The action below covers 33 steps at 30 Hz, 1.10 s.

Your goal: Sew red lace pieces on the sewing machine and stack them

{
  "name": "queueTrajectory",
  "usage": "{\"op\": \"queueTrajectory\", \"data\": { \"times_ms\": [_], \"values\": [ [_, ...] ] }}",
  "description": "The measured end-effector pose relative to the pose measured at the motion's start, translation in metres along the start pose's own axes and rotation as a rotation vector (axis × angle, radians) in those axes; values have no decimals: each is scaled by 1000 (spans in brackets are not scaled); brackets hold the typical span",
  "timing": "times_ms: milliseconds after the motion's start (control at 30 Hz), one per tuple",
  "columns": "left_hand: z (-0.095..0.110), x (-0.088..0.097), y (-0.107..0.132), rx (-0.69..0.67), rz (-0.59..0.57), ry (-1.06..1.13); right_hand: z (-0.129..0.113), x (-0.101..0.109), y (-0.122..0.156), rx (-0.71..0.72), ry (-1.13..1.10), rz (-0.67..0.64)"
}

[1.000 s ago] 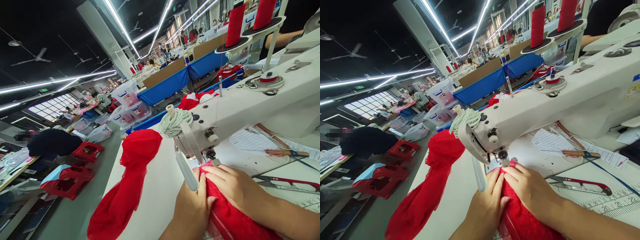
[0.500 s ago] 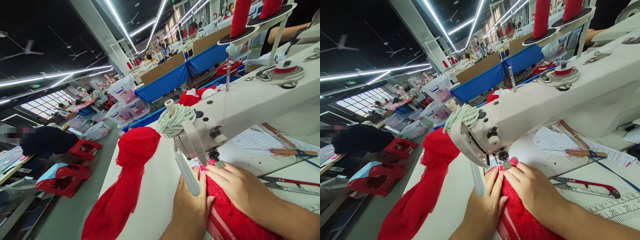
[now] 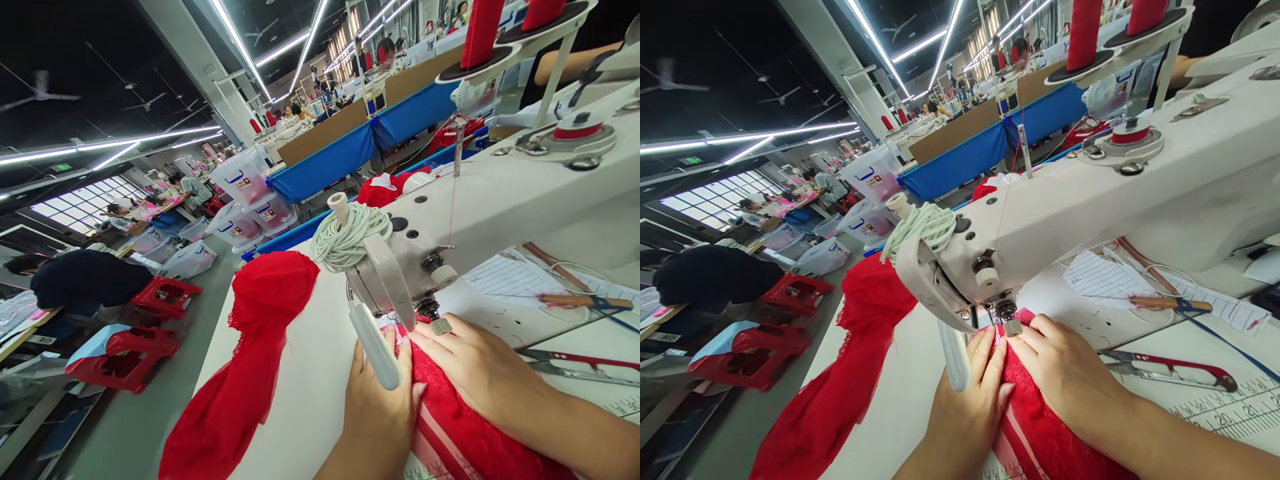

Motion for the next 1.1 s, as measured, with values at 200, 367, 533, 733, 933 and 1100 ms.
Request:
{"op": "queueTrajectory", "data": {
  "times_ms": [200, 367, 533, 733, 933, 1100],
  "values": [
    [-4, -2, -2, 30, -16, 15, 2, -8, 2, -14, 5, -28],
    [-4, -3, -2, 48, -16, 21, 3, -12, 4, -29, 42, -43],
    [-4, -5, -2, 53, -34, 35, 4, -12, 3, -23, 55, -46],
    [-5, -6, -2, 65, -43, 20, 3, -10, 1, -13, 40, -29],
    [-3, -7, -1, 39, -42, 10, 3, -8, 2, -22, 17, -42],
    [-3, -4, -1, 15, -18, -5, 4, -11, 4, -26, 25, -49]
  ]
}}
Point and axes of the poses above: each hand's wrist, its own y-axis away from the middle knuckle, its own x-axis out of the back of the hand, z = x × y, the point moved 6 cm from there along -y, towards the middle knuckle, and after that the axes turned 10 degrees about y, right-handed, at the moved point
